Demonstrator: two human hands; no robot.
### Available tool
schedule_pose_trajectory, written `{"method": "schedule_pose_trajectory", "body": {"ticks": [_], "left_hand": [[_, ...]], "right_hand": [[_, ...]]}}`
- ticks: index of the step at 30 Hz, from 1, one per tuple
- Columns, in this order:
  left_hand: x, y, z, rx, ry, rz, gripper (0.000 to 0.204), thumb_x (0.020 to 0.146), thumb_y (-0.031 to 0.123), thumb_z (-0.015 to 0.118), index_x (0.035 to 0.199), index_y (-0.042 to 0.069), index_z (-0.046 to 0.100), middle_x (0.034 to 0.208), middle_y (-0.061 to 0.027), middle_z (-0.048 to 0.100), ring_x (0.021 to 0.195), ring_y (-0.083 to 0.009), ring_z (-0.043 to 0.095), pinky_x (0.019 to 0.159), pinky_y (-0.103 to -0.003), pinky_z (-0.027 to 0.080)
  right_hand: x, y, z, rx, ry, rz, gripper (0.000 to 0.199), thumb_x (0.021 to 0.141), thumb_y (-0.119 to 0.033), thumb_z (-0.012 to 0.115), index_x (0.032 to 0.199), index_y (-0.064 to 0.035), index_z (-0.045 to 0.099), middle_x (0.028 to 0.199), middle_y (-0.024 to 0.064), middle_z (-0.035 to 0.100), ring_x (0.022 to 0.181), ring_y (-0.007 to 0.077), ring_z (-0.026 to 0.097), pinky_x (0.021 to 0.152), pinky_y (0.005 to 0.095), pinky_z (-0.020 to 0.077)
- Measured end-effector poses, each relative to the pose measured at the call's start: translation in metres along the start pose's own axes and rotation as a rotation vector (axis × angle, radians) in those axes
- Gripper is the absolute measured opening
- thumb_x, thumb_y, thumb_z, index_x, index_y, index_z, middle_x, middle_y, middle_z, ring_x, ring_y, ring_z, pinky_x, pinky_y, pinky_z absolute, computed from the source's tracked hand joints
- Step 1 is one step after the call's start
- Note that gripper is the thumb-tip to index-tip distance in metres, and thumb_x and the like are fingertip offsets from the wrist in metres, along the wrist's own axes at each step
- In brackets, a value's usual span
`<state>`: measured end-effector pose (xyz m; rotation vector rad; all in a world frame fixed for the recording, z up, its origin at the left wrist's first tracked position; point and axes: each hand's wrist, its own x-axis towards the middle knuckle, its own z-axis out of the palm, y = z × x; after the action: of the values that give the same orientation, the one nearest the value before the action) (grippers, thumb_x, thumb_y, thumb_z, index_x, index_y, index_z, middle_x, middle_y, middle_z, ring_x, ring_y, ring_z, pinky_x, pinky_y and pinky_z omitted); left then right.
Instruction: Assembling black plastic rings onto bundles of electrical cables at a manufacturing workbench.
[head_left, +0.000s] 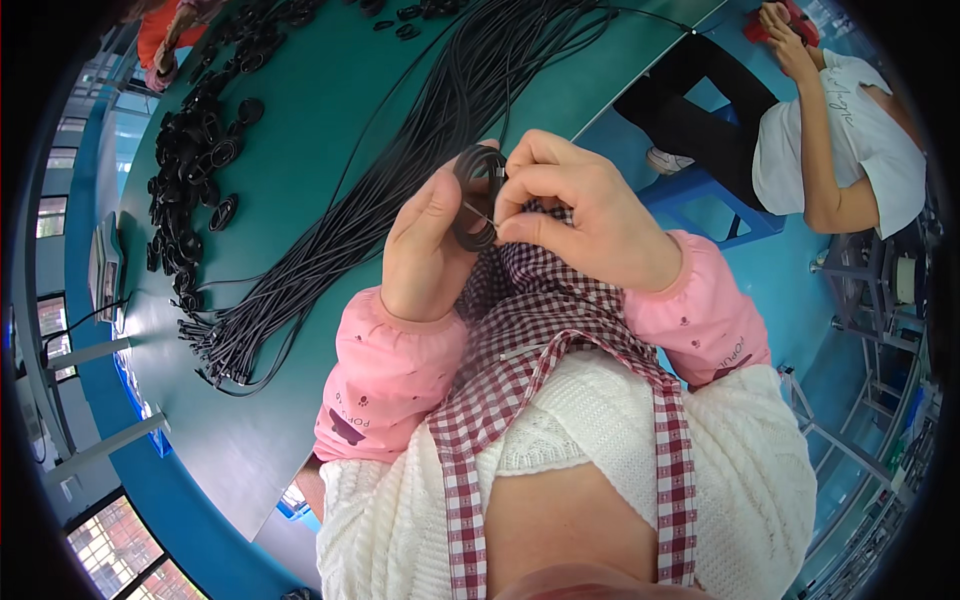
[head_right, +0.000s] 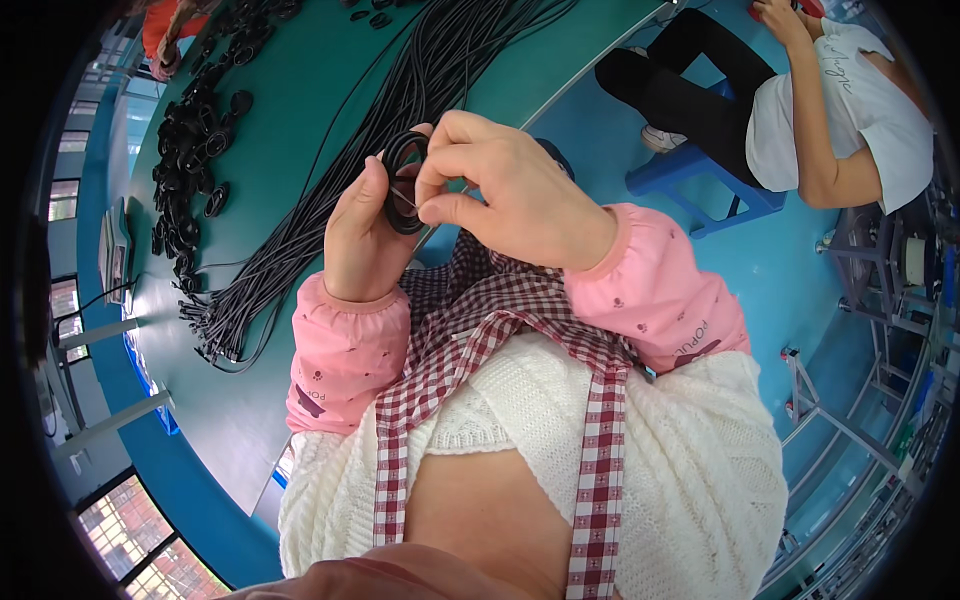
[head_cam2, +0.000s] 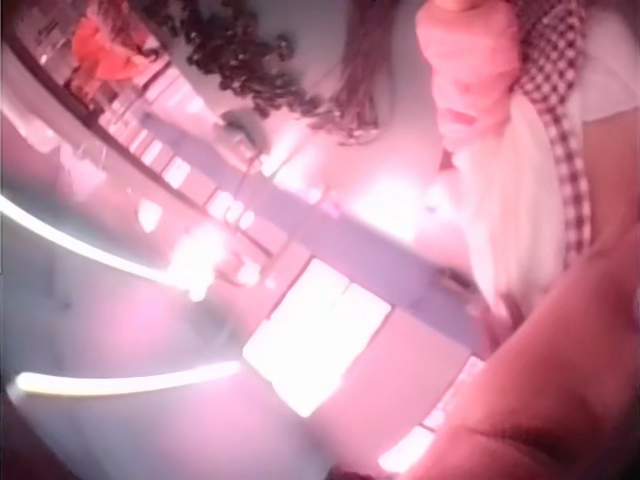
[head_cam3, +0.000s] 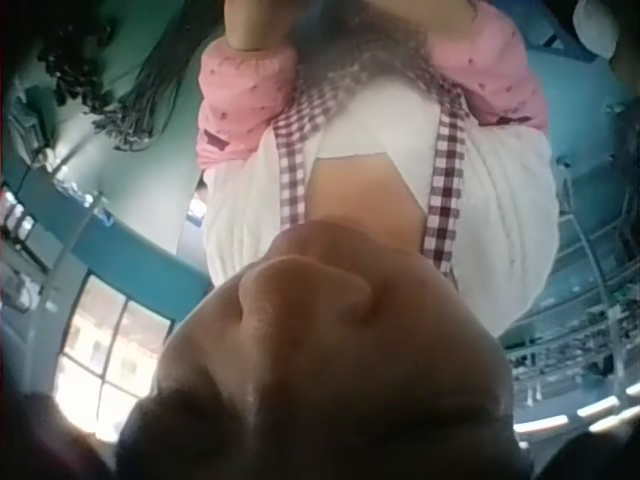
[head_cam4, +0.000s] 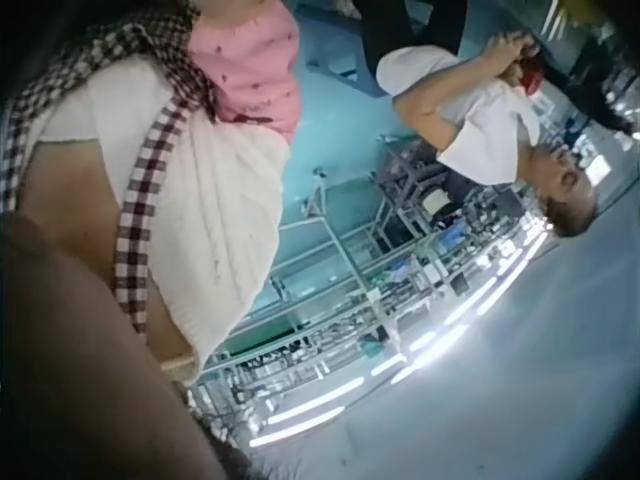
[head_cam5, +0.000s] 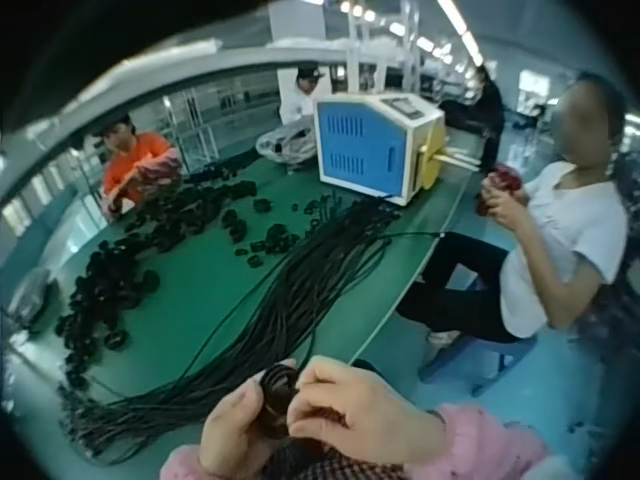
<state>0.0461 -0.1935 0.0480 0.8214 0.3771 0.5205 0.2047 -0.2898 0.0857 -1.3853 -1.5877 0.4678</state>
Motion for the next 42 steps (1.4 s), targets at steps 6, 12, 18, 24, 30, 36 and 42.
{"method": "schedule_pose_trajectory", "body": {"ticks": [6, 12, 18, 24, 30, 36, 42], "left_hand": [[-0.004, 0.010, 0.007, 0.000, 0.052, -0.010, 0.051, 0.102, 0.037, 0.043, 0.131, -0.004, 0.048, 0.110, -0.0107, 0.059, 0.092, -0.0175, 0.057, 0.071, -0.031, 0.048], [-0.003, 0.019, -0.014, -0.088, -0.072, 0.033, 0.052, 0.104, 0.037, 0.035, 0.137, -0.002, 0.041, 0.116, -0.0154, 0.059, 0.102, -0.0217, 0.057, 0.074, -0.032, 0.047], [-0.016, 0.033, -0.036, -0.182, 0.024, -0.031, 0.048, 0.104, 0.035, 0.036, 0.131, -0.002, 0.047, 0.121, -0.0207, 0.058, 0.103, -0.0248, 0.057, 0.077, -0.033, 0.048], [-0.029, 0.073, -0.069, -0.121, 0.084, -0.029, 0.046, 0.103, 0.031, 0.039, 0.135, -0.003, 0.044, 0.126, -0.0202, 0.056, 0.113, -0.0268, 0.056, 0.087, -0.034, 0.050], [-0.051, 0.097, -0.091, 0.284, 0.102, 0.144, 0.063, 0.095, 0.033, 0.059, 0.142, -0.003, 0.036, 0.132, -0.0181, 0.051, 0.117, -0.0243, 0.054, 0.096, -0.032, 0.046], [-0.060, 0.113, -0.104, 0.362, 0.218, 0.179, 0.075, 0.080, 0.010, 0.077, 0.142, -0.003, 0.035, 0.131, -0.0152, 0.053, 0.117, -0.0216, 0.054, 0.099, -0.034, 0.044], [-0.065, 0.109, -0.099, 1.145, 0.369, 0.586, 0.071, 0.074, 0.000, 0.079, 0.136, -0.002, 0.044, 0.126, -0.0144, 0.057, 0.118, -0.0212, 0.054, 0.101, -0.032, 0.043]], "right_hand": [[-0.006, 0.002, 0.003, -0.146, 0.013, 0.088, 0.010, 0.077, -0.006, 0.070, 0.084, -0.0037, 0.064, 0.084, 0.0067, 0.054, 0.073, 0.0217, 0.058, 0.064, 0.0329, 0.0462], [-0.006, 0.008, 0.001, 0.076, 0.125, 0.186, 0.015, 0.082, 0.000, 0.065, 0.096, -0.0029, 0.066, 0.091, 0.0039, 0.056, 0.071, 0.0113, 0.054, 0.062, 0.0247, 0.0418], [0.003, 0.006, 0.018, 0.113, 0.136, 0.129, 0.013, 0.081, 0.000, 0.067, 0.095, -0.0021, 0.067, 0.090, 0.0034, 0.059, 0.066, 0.0104, 0.051, 0.059, 0.0243, 0.0411], [0.016, 0.013, 0.035, 0.142, 0.041, 0.185, 0.012, 0.082, 0.000, 0.067, 0.094, -0.0021, 0.068, 0.089, 0.0013, 0.059, 0.067, 0.0068, 0.050, 0.055, 0.0224, 0.0372], [0.058, 0.006, 0.067, 0.199, -0.080, 0.104, 0.014, 0.081, 0.001, 0.067, 0.095, -0.0013, 0.068, 0.090, 0.0023, 0.060, 0.065, 0.0079, 0.050, 0.057, 0.0226, 0.0395], [0.101, 0.003, 0.102, 0.291, -0.139, 0.120, 0.018, 0.085, -0.003, 0.065, 0.103, -0.0007, 0.067, 0.086, 0.0051, 0.063, 0.067, 0.0096, 0.056, 0.060, 0.0233, 0.0443], [0.123, -0.005, 0.118, 0.684, -0.280, 0.337, 0.027, 0.094, -0.012, 0.061, 0.117, 0.0016, 0.063, 0.094, 0.0074, 0.068, 0.084, 0.0104, 0.063, 0.071, 0.0225, 0.0509]]}}
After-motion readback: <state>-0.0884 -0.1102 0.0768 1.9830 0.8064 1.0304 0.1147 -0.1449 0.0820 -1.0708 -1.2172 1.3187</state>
